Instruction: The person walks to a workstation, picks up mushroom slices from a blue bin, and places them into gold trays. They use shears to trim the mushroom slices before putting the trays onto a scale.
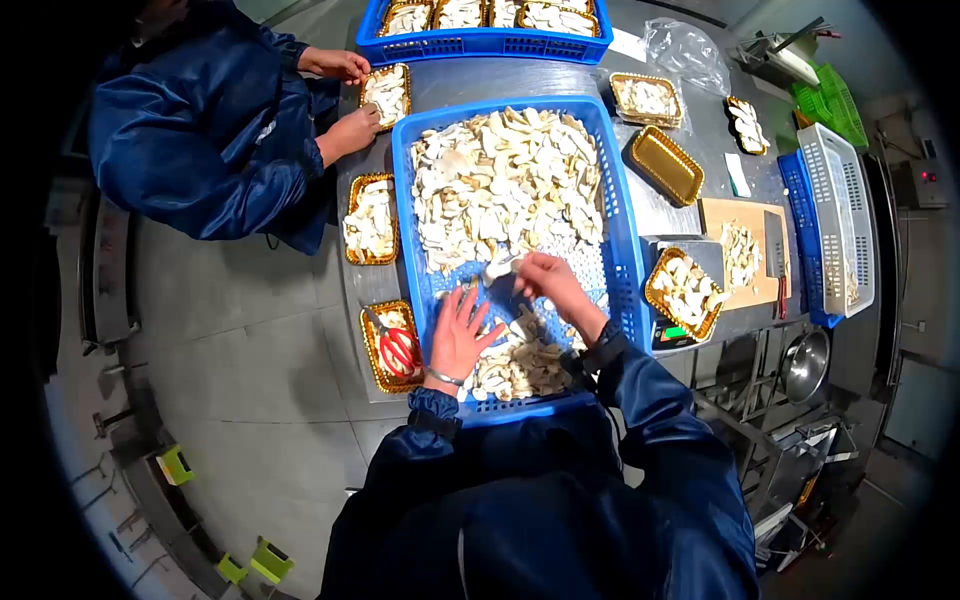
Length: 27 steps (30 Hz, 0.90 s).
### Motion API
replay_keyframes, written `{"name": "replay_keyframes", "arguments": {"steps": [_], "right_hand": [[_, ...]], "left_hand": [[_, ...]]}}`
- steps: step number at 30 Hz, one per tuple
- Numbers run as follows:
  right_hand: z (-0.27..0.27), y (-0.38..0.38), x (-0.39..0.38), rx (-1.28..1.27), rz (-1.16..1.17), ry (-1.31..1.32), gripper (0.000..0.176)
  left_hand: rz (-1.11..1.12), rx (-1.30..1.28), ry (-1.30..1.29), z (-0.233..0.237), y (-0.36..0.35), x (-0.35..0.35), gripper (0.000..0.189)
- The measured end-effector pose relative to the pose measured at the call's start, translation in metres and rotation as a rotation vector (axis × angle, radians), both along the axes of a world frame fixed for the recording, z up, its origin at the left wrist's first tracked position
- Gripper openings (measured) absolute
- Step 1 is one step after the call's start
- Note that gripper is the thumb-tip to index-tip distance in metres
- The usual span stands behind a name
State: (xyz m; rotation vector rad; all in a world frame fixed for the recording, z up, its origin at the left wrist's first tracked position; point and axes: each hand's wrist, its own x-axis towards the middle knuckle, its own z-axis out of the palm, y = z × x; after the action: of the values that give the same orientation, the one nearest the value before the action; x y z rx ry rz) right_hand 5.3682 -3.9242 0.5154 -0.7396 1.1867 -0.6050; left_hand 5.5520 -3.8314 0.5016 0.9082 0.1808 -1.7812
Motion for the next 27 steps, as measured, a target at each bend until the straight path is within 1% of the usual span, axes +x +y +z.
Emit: {"name": "replay_keyframes", "arguments": {"steps": [1, 2, 3, 4, 5, 6, 7, 8, 10, 11, 13, 14, 16, 17, 18, 20, 21, 22, 24, 26, 27], "right_hand": [[0.025, -0.002, 0.010, 0.039, 0.187, 0.005, 0.025], [0.023, -0.007, 0.015, -0.014, 0.273, 0.055, 0.032], [0.015, -0.019, 0.016, -0.178, 0.228, 0.208, 0.033], [0.008, -0.037, 0.018, -0.346, 0.183, 0.355, 0.034], [0.000, -0.060, 0.019, -0.372, 0.106, 0.381, 0.034], [-0.013, -0.081, 0.020, -0.491, 0.052, 0.548, 0.033], [-0.018, -0.099, 0.022, -0.577, 0.072, 0.724, 0.035], [-0.021, -0.113, 0.029, -0.607, 0.045, 0.748, 0.035], [-0.028, -0.119, 0.037, -0.696, 0.026, 0.928, 0.029], [-0.029, -0.119, 0.039, -0.697, 0.034, 0.923, 0.029], [-0.029, -0.115, 0.040, -0.550, 0.110, 0.842, 0.024], [-0.036, -0.110, 0.037, -0.552, 0.100, 0.806, 0.022], [-0.035, -0.102, 0.028, -0.607, 0.131, 0.890, 0.022], [-0.021, -0.103, 0.031, -0.584, 0.115, 0.959, 0.023], [-0.005, -0.106, 0.035, -0.679, 0.102, 0.967, 0.026], [0.006, -0.124, 0.051, -0.805, 0.102, 0.917, 0.026], [0.012, -0.133, 0.062, -0.829, 0.131, 0.870, 0.027], [0.011, -0.142, 0.076, -0.861, 0.135, 0.924, 0.029], [-0.002, -0.154, 0.091, -0.898, 0.277, 1.106, 0.030], [-0.015, -0.157, 0.090, -0.920, 0.286, 1.004, 0.028], [-0.019, -0.157, 0.088, -0.800, 0.267, 0.978, 0.024]], "left_hand": [[0.050, -0.074, 0.035, -0.004, -0.004, 0.000, 0.044], [0.103, -0.145, 0.067, -0.009, -0.006, 0.001, 0.044], [0.151, -0.104, 0.144, -0.006, -0.010, 0.005, 0.037], [0.162, -0.101, 0.142, -0.011, -0.009, 0.008, 0.037], [0.124, -0.118, 0.096, -0.022, -0.007, 0.013, 0.033], [0.081, -0.134, 0.047, -0.027, -0.005, 0.017, 0.029], [0.084, -0.116, 0.037, -0.023, -0.005, 0.019, 0.022], [0.055, -0.083, 0.003, -0.021, -0.003, 0.021, 0.022], [0.078, -0.062, -0.004, -0.018, 0.000, 0.021, 0.020], [0.086, -0.060, -0.007, -0.017, 0.002, 0.021, 0.020], [0.099, -0.062, 0.132, -0.016, 0.004, 0.021, 0.019], [0.111, -0.012, 0.135, -0.010, 0.001, 0.019, 0.021], [0.117, -0.006, 0.146, -0.015, 0.001, 0.019, 0.023], [0.125, -0.007, 0.148, -0.015, 0.001, 0.019, 0.023], [0.126, -0.013, 0.161, -0.015, 0.001, 0.018, 0.023], [0.127, -0.019, 0.169, -0.013, 0.002, 0.016, 0.022], [0.118, -0.028, 0.132, -0.011, 0.002, 0.014, 0.023], [0.111, -0.038, 0.092, -0.008, 0.002, 0.013, 0.024], [0.110, -0.035, 0.070, 0.000, 0.003, 0.014, 0.025], [0.108, -0.047, 0.066, 0.005, 0.005, 0.018, 0.025], [0.109, -0.069, 0.075, 0.006, 0.006, 0.021, 0.024]]}}
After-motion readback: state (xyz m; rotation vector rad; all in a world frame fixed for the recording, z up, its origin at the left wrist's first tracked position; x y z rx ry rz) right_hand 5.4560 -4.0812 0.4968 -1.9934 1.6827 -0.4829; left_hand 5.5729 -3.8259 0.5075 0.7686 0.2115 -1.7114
